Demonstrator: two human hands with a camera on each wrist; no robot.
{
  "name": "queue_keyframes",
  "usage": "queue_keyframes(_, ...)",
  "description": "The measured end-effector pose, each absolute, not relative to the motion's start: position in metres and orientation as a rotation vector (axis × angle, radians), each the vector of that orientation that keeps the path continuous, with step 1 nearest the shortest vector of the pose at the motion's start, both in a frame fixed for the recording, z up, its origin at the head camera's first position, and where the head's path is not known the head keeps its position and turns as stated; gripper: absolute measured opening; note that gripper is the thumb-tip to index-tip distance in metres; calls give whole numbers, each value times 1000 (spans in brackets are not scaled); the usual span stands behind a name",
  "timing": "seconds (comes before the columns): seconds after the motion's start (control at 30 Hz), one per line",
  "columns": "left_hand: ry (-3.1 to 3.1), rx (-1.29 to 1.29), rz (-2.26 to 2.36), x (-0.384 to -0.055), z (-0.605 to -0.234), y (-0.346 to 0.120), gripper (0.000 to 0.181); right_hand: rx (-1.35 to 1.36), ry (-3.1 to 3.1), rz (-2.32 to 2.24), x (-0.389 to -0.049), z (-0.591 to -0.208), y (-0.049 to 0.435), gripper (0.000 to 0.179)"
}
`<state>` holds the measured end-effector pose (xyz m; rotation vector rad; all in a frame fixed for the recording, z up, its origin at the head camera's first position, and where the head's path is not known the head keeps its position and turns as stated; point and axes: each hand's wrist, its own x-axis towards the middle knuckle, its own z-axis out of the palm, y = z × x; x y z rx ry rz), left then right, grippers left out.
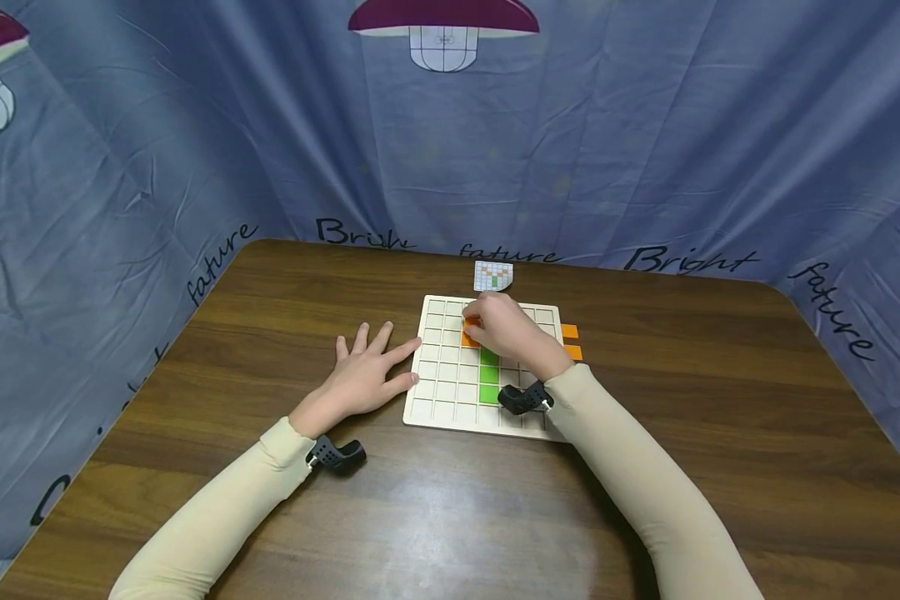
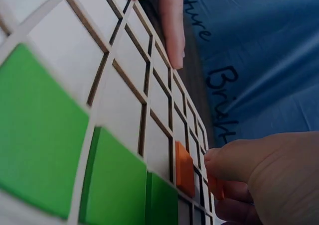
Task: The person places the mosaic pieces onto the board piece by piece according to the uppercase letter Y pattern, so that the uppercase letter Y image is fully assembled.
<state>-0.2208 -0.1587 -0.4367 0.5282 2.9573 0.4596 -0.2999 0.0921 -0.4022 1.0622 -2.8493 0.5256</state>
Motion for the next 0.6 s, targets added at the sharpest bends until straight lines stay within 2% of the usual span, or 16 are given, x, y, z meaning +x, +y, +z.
queue_keyframes(0.6,2963,537,464,-222,-439,-160,61,1007,-2924,497,-310,-404,65,13)
